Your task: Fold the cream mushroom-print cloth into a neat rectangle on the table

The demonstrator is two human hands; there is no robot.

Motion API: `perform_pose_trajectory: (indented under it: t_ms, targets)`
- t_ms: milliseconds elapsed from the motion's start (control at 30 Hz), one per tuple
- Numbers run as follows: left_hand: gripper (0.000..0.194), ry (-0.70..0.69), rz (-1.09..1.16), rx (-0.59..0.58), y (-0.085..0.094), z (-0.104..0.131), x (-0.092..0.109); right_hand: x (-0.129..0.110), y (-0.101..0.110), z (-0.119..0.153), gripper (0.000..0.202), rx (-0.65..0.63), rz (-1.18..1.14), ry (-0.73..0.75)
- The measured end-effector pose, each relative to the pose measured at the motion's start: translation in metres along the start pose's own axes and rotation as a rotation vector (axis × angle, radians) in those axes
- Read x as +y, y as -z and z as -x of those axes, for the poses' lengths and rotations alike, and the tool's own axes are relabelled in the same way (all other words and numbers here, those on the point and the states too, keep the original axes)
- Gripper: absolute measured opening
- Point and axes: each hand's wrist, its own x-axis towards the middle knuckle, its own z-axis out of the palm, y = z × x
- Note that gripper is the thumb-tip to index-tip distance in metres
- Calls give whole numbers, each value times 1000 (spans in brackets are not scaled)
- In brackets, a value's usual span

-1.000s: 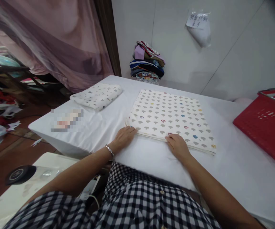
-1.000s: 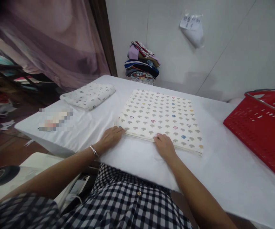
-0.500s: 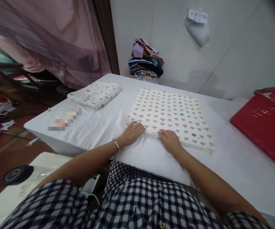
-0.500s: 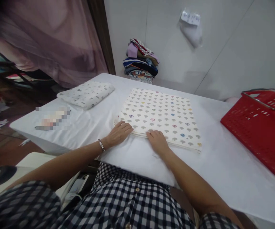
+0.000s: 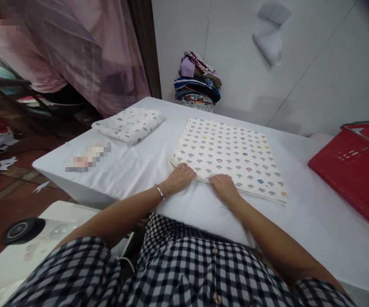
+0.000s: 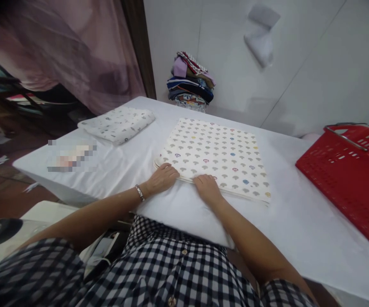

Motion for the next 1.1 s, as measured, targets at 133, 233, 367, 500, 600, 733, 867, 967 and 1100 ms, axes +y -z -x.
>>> perform_pose_trajectory:
  t_ms: [133, 233, 367, 500, 600, 733, 867, 967, 1100]
  targets:
    - [21, -17, 69, -26, 6, 0, -2, 2, 1, -1, 22, -25, -52, -8]
    - [22, -17, 127, -76, 9, -1, -3, 2, 1, -2, 23, -34, -74, -18]
    - [21, 19, 169, -125, 12, -4, -2, 1, 0, -3, 25, -24, -92, -33]
    - [19, 77, 279, -125, 16, -5, 4, 0, -2, -2, 25, -8, -106, -44]
    - [18, 145, 379, -115, 16, -8, 9, -1, -2, -1, 25, 0, -109, -49]
    - [21, 201, 405, -143, 14, -16, 12, -3, -3, -1, 26, 23, -109, -55]
    - [23, 174, 346, -180, 13, -22, 12, -4, -3, 0, 25, 42, -114, -64]
    - [25, 145, 268, -157, 13, -22, 14, -5, -1, 1, 25, 56, -124, -67]
    - [27, 64, 113, -124, 11, -18, 18, -5, -1, 1, 26, 44, -136, -64]
